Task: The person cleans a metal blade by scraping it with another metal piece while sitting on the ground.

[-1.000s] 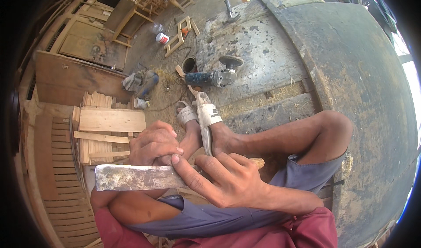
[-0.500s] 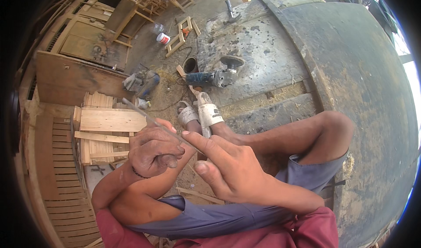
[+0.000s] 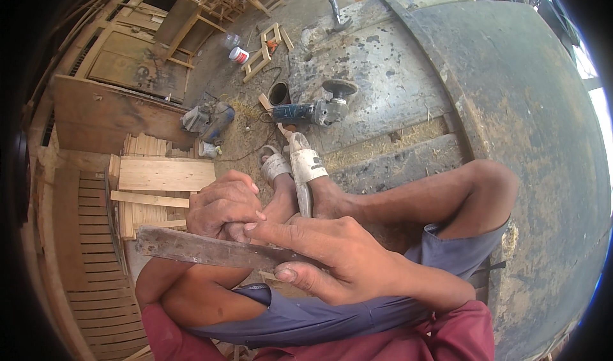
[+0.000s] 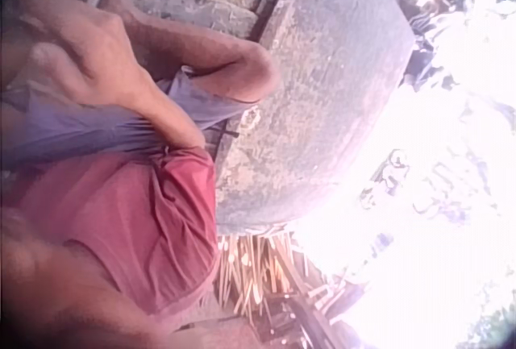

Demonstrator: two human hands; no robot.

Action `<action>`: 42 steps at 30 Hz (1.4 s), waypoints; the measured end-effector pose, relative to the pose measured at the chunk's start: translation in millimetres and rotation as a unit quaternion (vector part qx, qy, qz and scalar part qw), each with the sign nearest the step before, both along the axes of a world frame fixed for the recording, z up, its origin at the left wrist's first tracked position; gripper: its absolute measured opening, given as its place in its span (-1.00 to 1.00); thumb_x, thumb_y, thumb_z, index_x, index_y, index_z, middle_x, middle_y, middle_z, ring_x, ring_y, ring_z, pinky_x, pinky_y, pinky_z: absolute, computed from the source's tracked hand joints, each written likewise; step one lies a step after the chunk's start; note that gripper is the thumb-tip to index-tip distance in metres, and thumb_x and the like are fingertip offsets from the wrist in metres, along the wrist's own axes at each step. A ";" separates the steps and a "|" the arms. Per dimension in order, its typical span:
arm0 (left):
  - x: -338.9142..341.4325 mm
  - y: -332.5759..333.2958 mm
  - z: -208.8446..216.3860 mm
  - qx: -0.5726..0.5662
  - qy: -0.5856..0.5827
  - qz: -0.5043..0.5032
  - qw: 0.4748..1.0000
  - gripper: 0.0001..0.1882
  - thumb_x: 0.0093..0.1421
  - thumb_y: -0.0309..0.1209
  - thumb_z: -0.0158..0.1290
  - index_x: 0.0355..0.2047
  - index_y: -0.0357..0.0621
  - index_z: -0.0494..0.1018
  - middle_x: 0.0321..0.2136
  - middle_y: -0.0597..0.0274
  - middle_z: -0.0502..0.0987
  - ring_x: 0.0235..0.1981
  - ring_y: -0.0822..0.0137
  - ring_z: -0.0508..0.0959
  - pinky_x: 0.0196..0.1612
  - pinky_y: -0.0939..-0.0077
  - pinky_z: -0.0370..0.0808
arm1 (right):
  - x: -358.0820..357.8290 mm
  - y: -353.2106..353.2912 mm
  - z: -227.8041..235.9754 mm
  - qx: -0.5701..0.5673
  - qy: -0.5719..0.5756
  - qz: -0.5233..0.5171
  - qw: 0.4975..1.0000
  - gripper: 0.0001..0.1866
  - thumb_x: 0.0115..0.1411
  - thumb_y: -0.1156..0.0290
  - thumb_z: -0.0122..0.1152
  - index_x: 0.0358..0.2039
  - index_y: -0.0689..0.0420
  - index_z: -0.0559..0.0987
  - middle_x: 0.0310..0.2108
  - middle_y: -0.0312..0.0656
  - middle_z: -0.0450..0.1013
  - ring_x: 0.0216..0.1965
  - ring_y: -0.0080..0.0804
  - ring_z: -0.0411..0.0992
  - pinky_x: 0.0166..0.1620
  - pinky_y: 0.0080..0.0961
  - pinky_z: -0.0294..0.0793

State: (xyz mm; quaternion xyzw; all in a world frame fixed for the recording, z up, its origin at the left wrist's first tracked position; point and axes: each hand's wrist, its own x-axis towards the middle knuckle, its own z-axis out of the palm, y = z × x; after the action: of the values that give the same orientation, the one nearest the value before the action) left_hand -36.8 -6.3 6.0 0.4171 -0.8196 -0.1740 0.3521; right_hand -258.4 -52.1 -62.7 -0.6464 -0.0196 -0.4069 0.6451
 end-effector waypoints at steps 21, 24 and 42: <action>3.3 0.1 1.5 0.042 0.024 -0.030 0.998 -0.69 0.12 -0.16 0.29 -0.40 -0.20 0.61 -0.54 0.27 0.59 -0.47 0.28 0.63 -0.25 0.35 0.51 | -5.2 -3.9 2.4 -0.036 0.016 0.052 0.998 -0.43 0.32 0.28 0.17 0.32 0.08 0.35 -0.37 -0.08 0.51 -0.42 -0.14 0.56 -0.30 -0.32 0.58; 4.0 1.0 0.7 0.041 0.024 -0.030 0.998 -0.69 0.11 -0.17 0.30 -0.40 -0.20 0.61 -0.54 0.27 0.59 -0.47 0.28 0.63 -0.25 0.34 0.51 | -5.1 -4.0 2.3 -0.022 0.008 0.062 0.998 -0.43 0.33 0.28 0.16 0.32 0.09 0.36 -0.37 -0.08 0.51 -0.42 -0.14 0.56 -0.30 -0.32 0.58; 4.5 0.1 0.9 0.039 0.022 -0.038 0.998 -0.67 0.09 -0.15 0.29 -0.41 -0.21 0.60 -0.55 0.26 0.59 -0.49 0.27 0.62 -0.29 0.34 0.50 | -4.9 -4.8 2.5 -0.043 0.021 0.060 0.997 -0.43 0.34 0.27 0.12 0.34 0.05 0.34 -0.38 -0.11 0.50 -0.45 -0.16 0.54 -0.34 -0.32 0.57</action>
State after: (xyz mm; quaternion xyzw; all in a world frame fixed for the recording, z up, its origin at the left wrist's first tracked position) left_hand -32.3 -6.2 6.9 0.3950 -0.8195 -0.2281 0.3469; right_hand -263.3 -56.9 -60.2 -0.6797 -0.0624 -0.3524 0.6402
